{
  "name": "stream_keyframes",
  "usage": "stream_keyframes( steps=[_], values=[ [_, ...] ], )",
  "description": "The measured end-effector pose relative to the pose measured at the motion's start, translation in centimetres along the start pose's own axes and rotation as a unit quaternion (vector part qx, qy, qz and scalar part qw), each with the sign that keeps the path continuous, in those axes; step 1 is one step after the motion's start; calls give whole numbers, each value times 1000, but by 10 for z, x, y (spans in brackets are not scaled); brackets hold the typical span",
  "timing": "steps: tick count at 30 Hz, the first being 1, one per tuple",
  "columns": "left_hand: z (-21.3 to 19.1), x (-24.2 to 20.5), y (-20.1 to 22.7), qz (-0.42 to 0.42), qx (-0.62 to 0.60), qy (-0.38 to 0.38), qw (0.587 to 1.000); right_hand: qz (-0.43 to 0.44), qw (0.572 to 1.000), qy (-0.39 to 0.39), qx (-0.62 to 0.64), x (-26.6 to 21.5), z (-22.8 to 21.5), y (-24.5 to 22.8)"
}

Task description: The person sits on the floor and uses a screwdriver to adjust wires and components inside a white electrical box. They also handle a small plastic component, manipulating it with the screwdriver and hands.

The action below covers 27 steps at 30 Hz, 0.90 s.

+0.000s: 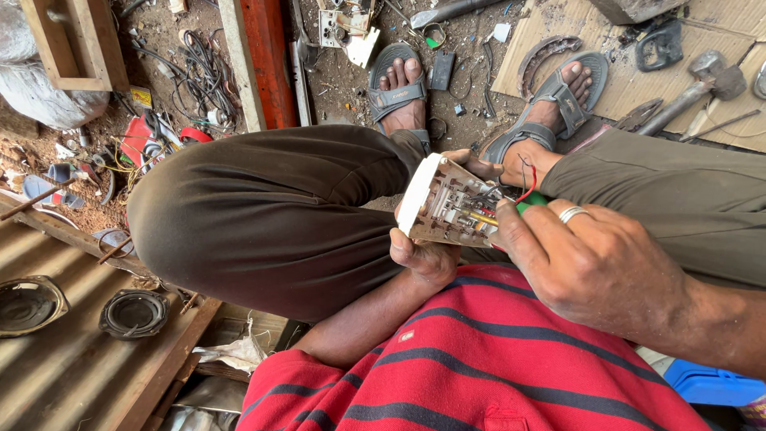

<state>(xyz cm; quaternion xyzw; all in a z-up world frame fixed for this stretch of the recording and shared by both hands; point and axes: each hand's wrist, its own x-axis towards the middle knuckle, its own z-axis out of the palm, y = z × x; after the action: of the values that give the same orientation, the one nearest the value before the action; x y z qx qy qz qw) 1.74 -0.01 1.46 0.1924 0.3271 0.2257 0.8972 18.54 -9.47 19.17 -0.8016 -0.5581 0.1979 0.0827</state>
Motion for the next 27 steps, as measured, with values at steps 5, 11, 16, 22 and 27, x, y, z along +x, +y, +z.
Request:
stream_keyframes(
  steps=[5,11,16,22,27],
  values=[
    [34,8,28,-60,112,-126,984,-31,997,64,10,-2,-8,-2],
    [81,23,43,-60,142,-88,984,29,999,-36,2,-4,-3,0],
    [79,22,42,-61,157,-113,979,-5,1000,19,-14,-7,-7,-2],
    [67,20,40,-103,138,-102,980,-22,997,78,11,-6,-5,-4],
    [57,19,37,-115,106,-113,981,35,997,-68,-10,-7,-4,-3]
  ],
)
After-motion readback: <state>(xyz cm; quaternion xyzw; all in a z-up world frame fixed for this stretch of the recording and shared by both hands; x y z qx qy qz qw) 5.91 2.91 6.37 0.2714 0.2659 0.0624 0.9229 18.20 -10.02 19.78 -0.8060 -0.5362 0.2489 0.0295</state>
